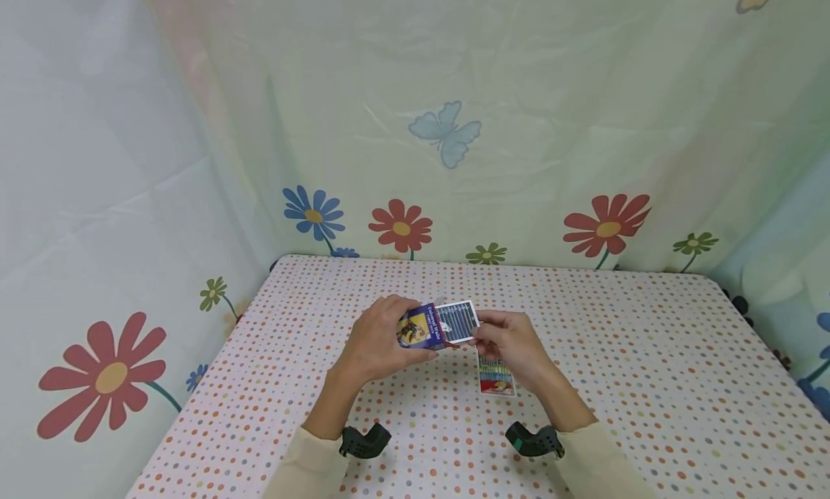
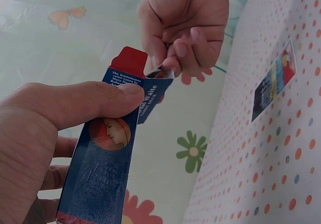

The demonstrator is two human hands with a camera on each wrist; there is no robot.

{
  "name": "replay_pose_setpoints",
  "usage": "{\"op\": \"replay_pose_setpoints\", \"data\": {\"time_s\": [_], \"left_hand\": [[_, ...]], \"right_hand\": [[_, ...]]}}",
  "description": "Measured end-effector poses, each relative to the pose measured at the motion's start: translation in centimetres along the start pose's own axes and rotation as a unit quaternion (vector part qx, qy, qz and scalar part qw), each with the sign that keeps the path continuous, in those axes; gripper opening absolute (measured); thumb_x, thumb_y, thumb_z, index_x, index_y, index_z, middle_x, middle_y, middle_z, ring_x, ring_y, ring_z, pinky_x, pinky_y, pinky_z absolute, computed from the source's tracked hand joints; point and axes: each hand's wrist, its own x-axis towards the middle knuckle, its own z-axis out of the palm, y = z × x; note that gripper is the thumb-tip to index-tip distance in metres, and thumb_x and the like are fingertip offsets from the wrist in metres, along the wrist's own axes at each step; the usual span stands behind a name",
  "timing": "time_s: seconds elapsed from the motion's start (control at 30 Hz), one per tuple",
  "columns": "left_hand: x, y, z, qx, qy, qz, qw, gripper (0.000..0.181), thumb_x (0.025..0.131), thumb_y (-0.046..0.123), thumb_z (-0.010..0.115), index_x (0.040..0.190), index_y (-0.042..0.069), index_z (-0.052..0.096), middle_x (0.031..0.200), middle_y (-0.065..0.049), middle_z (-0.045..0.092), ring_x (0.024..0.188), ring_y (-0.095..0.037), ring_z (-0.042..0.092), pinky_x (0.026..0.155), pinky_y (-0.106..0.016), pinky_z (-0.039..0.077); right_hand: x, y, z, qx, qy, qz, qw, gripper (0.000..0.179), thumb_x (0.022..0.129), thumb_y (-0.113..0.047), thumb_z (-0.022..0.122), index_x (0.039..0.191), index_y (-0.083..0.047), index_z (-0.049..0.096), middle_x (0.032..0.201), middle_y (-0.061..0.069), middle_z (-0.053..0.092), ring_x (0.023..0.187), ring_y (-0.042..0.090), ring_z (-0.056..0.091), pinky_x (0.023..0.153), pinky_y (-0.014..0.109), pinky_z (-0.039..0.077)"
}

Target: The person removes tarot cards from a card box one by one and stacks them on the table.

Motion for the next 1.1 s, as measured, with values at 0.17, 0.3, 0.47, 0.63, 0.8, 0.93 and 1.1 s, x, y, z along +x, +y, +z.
{"op": "replay_pose_setpoints", "data": {"time_s": [0.17,0.3,0.47,0.63,0.8,0.93,1.1], "left_hand": [[0.0,0.0,0.0,0.01,0.001,0.003,0.9999,0.074,0.07,0.046,0.091,0.131,0.014,0.063,0.121,-0.002,0.066,0.104,-0.017,0.06,0.087,-0.038,0.054],[-0.1,0.0,0.1,0.017,0.0,0.006,0.9998,0.074,0.07,0.047,0.09,0.131,0.014,0.064,0.121,-0.002,0.066,0.104,-0.017,0.06,0.087,-0.038,0.054],[0.0,0.0,-0.1,0.013,0.001,0.01,0.9999,0.074,0.069,0.047,0.091,0.13,0.014,0.064,0.12,-0.001,0.066,0.102,-0.017,0.06,0.085,-0.038,0.054],[0.0,0.1,-0.2,0.011,0.0,0.012,0.9999,0.073,0.07,0.046,0.091,0.13,0.014,0.064,0.121,-0.002,0.066,0.103,-0.017,0.06,0.085,-0.038,0.053],[0.1,0.1,-0.2,0.005,0.0,0.014,0.9999,0.073,0.069,0.045,0.092,0.129,0.013,0.064,0.12,-0.002,0.066,0.102,-0.017,0.059,0.085,-0.037,0.053],[0.1,0.0,-0.2,0.005,-0.003,0.01,0.9999,0.073,0.069,0.045,0.092,0.13,0.014,0.064,0.12,-0.002,0.066,0.103,-0.017,0.059,0.085,-0.037,0.053],[0.1,0.0,-0.2,0.004,-0.005,0.008,0.9999,0.073,0.07,0.044,0.092,0.13,0.013,0.064,0.121,-0.002,0.065,0.103,-0.017,0.059,0.086,-0.038,0.053]], "right_hand": [[0.0,0.1,-0.4,-0.005,0.019,0.008,0.9998,0.041,0.098,0.0,0.053,0.138,0.009,0.055,0.085,0.014,0.066,0.066,0.013,0.053,0.056,0.022,0.047],[0.0,0.2,-0.8,-0.011,0.035,0.013,0.9992,0.044,0.098,0.0,0.053,0.142,0.008,0.052,0.083,0.014,0.064,0.066,0.013,0.052,0.054,0.021,0.045],[-0.1,0.2,-1.3,-0.021,0.053,0.014,0.9983,0.046,0.099,-0.001,0.052,0.144,0.008,0.049,0.081,0.011,0.063,0.065,0.012,0.051,0.053,0.022,0.043],[-0.1,0.2,-1.7,-0.028,0.075,0.012,0.9967,0.045,0.099,-0.003,0.053,0.144,0.007,0.051,0.082,0.012,0.063,0.065,0.012,0.051,0.054,0.023,0.043],[-0.1,0.7,-1.9,-0.028,0.109,0.014,0.9936,0.043,0.1,-0.003,0.054,0.141,0.007,0.053,0.082,0.008,0.064,0.067,0.011,0.053,0.055,0.022,0.046],[0.0,1.1,-1.9,-0.018,0.129,0.015,0.9914,0.04,0.099,-0.002,0.054,0.137,0.008,0.057,0.08,0.006,0.063,0.065,0.01,0.053,0.054,0.022,0.046],[0.0,1.5,-1.9,-0.013,0.142,0.012,0.9897,0.035,0.098,-0.002,0.056,0.131,0.006,0.059,0.077,0.005,0.062,0.063,0.01,0.053,0.053,0.022,0.045]]}}
